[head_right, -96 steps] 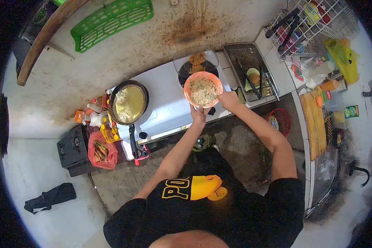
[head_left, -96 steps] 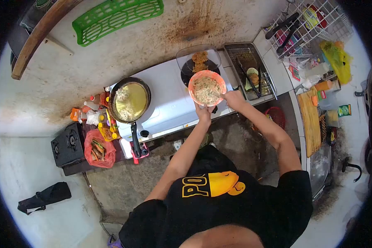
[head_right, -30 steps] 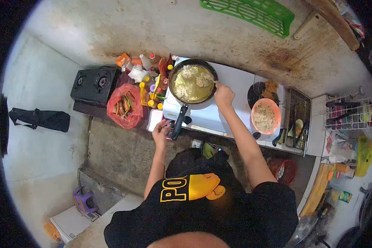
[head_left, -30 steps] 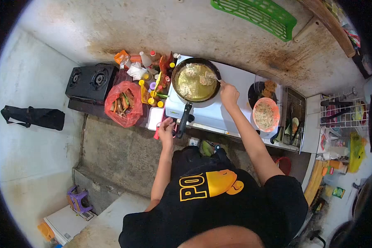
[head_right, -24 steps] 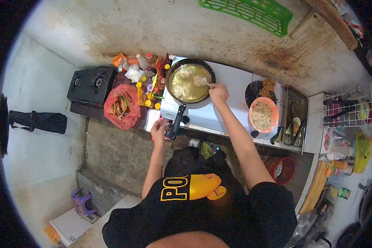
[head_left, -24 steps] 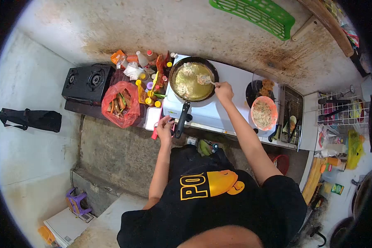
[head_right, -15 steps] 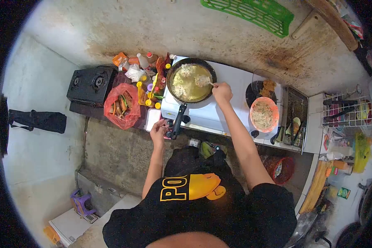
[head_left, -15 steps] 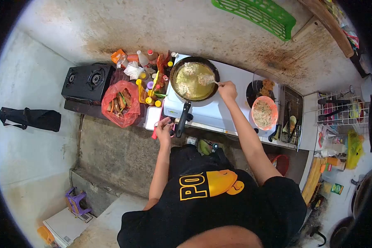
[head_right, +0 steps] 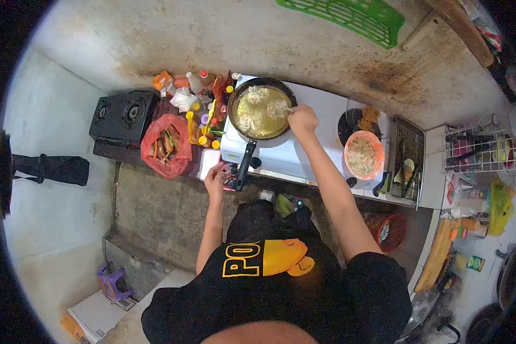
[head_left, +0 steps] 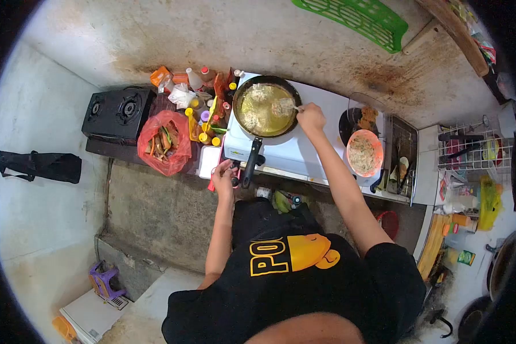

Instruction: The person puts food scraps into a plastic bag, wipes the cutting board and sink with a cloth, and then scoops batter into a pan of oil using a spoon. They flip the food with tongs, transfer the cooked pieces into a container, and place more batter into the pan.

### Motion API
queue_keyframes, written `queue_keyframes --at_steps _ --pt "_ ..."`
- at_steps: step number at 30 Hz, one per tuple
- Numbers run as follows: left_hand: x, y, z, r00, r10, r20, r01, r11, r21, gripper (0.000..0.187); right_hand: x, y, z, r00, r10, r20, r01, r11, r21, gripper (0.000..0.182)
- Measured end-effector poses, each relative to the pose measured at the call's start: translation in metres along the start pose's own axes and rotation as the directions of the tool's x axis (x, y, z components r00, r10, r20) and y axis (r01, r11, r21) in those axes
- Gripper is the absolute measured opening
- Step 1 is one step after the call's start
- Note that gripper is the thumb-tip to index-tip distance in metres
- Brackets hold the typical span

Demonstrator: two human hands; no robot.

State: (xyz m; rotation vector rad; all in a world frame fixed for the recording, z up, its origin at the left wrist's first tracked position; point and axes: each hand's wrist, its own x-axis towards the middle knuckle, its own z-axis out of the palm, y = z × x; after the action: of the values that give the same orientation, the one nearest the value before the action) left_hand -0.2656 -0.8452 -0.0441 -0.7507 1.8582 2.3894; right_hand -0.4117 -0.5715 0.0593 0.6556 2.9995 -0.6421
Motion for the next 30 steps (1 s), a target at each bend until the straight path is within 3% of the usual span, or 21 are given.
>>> queue_keyframes --at_steps 5,10,17,19,20,24,26,30 --pt "-0.003 0.009 0.006 1.000 -0.017 0.011 0.017 1.000 0.002 0.032 0.013 0.005 0.029 0.991 0.055 0.120 -0.046 0.996 -0.077 0.024" --pt "0.001 0.000 0.003 1.000 -0.021 -0.004 0.021 0.999 -0.027 0.032 0.009 0.010 0.021 0.999 0.039 -0.028 -0.039 0.999 -0.017 0.024" --pt "-0.002 0.009 0.006 0.999 -0.032 -0.004 0.032 0.999 0.000 0.032 -0.002 0.017 0.028 0.998 -0.066 0.013 0.067 0.995 -0.076 0.019" --pt "0.000 0.007 0.005 1.000 -0.013 -0.012 0.013 1.000 -0.027 0.027 -0.004 0.015 0.010 1.000 0.026 -0.003 -0.027 0.997 -0.078 0.021" --pt "0.001 0.006 0.004 1.000 -0.021 -0.015 0.021 1.000 -0.010 0.028 0.001 0.026 0.018 0.994 -0.025 -0.109 0.019 0.999 -0.049 0.021" --pt "0.005 0.002 0.004 0.999 -0.052 -0.011 0.052 0.999 0.014 0.028 0.007 0.022 0.024 0.994 -0.021 -0.109 0.015 0.998 -0.057 0.020" --pt "0.006 0.004 0.005 0.999 -0.050 0.004 0.050 0.998 0.026 0.027 0.009 0.022 0.031 1.000 -0.013 0.019 0.015 0.994 -0.107 0.020" --pt "0.009 0.005 0.003 0.999 -0.027 0.024 0.026 1.000 0.014 0.027 0.005 0.021 0.011 0.999 -0.018 -0.034 0.015 0.994 -0.107 0.020"
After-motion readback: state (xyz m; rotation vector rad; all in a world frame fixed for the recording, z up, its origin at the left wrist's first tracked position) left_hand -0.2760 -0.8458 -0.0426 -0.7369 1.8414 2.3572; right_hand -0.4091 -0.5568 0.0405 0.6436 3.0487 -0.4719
